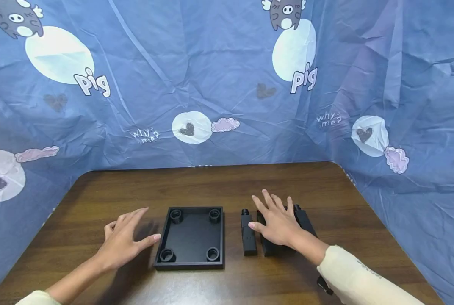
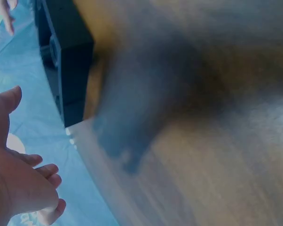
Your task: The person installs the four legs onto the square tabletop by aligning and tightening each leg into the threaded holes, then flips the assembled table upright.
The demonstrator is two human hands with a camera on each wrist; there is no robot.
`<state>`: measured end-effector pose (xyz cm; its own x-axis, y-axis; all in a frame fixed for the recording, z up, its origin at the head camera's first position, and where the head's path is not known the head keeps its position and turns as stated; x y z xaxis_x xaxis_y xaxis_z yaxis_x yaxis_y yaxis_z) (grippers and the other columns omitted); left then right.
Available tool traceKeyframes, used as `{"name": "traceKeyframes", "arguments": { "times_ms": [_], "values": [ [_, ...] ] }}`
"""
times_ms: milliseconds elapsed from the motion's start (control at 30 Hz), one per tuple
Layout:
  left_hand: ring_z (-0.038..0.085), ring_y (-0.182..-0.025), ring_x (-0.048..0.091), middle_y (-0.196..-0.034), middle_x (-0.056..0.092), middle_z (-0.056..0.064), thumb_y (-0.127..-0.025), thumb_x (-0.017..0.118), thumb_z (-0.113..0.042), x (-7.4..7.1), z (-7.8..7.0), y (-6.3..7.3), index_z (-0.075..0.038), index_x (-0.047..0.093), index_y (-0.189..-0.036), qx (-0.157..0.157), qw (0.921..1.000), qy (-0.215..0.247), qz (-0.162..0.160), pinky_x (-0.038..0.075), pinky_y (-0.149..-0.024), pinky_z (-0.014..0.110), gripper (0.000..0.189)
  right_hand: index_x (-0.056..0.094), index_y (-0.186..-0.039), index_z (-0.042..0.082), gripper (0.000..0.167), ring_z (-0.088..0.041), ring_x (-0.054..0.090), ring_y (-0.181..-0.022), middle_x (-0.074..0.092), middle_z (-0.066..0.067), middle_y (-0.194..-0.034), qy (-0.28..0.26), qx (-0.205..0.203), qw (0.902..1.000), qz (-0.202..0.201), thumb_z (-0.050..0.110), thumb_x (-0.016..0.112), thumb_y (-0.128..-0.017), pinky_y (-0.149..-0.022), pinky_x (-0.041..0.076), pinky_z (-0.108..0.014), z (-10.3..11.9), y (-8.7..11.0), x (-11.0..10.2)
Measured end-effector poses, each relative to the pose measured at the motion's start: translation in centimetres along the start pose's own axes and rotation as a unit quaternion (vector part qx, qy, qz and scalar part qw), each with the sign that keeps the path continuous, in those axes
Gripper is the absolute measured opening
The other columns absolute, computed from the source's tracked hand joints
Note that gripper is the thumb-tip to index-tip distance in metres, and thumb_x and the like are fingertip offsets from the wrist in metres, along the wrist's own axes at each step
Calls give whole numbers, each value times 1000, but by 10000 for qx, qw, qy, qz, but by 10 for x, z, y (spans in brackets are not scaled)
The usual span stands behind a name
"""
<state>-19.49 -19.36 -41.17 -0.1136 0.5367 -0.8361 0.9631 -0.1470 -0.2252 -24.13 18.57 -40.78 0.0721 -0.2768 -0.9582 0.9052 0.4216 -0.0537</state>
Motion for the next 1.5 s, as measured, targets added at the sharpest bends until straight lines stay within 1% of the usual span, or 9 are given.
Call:
{"name": "traceKeyframes", "arguments": {
  "times_ms": [133, 433, 667, 833, 967, 1100, 1233, 1400, 1500],
  "values": [
    [39, -134, 45, -146, 53, 20, -87, 82, -44, 8, -1, 5, -1, 50, -149, 89, 10000, 13, 24, 19, -101, 67, 83, 36, -161, 9, 75, -51, 25, -147, 22, -25, -166, -159, -328, 9993, -17, 36, 69, -100, -108, 8, -79, 3, 2, 6],
    [37, -132, 47, -143, 56, 17, -84, 84, -47, 17, 0, 15, -1, 53, -146, 48, 9999, 65, 145, 22, -99, 63, 83, 39, -160, 10, 75, -51, 24, -147, 23, -25, -166, -295, -589, 9978, 27, 30, 74, -97, -108, 13, -77, 6, 1, 12],
    [36, -133, 47, -144, 56, 16, -83, 84, -52, 25, 1, 22, -2, 53, -147, -118, 9989, 188, 423, 21, -100, 63, 87, 36, -162, 12, 82, -49, 23, -148, 22, -22, -167, -518, -688, 9954, 425, 22, 79, -93, -108, 16, -77, 7, 1, 15],
    [35, -133, 47, -145, 56, 15, -81, 86, -52, 30, 0, 24, -3, 52, -148, -220, 9976, 307, 577, 21, -101, 61, 90, 37, -161, 11, 84, -45, 25, -148, 24, -21, -167, -726, -816, 9926, 540, 13, 82, -90, -109, 19, -75, 7, 0, 18],
    [32, -132, 47, -145, 57, 13, -79, 87, -51, 33, -1, 25, -4, 52, -149, -318, 9962, 439, 676, 20, -100, 58, 92, 42, -158, 8, 79, -43, 31, -145, 33, -22, -163, -845, -1066, 9891, 567, 3, 80, -89, -107, 25, -74, 11, 0, 18],
    [30, -130, 47, -143, 59, 11, -77, 89, -49, 34, -1, 25, -5, 51, -150, -323, 9953, 525, 749, 20, -99, 56, 92, 47, -154, 3, 73, -42, 36, -141, 41, -23, -157, -842, -1312, 9859, 607, -6, 77, -88, -106, 30, -70, 14, 1, 19],
    [29, -130, 47, -142, 60, 9, -77, 90, -47, 35, -3, 25, -6, 51, -150, -255, 9952, 553, 760, 20, -99, 56, 93, 54, -149, 2, 68, -41, 37, -140, 46, -22, -154, -746, -1451, 9846, 623, -11, 76, -86, -106, 30, -68, 15, 0, 21],
    [28, -129, 47, -140, 60, 8, -75, 92, -44, 37, -5, 24, -8, 53, -149, -176, 9950, 578, 790, 20, -99, 57, 91, 61, -144, 6, 68, -42, 36, -140, 51, -21, -150, -682, -1786, 9793, 669, -19, 73, -82, -104, 27, -70, 17, 2, 21],
    [29, -127, 48, -138, 61, 8, -74, 93, -42, 39, -6, 24, -8, 55, -147, -105, 9951, 568, 809, 21, -98, 57, 89, 67, -139, 13, 69, -41, 36, -140, 53, -18, -148, -651, -2149, 9724, 637, -22, 70, -80, -103, 27, -69, 13, 3, 25]
  ]
}}
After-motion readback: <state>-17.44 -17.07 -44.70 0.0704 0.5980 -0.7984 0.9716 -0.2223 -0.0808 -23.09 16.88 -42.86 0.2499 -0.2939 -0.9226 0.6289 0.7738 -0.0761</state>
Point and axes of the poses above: each hand's wrist, its own y-axis away from the middle knuckle, its own x-axis out of the palm, z = x × y, the point moved 5 cm from there along -y, towards the middle knuckle
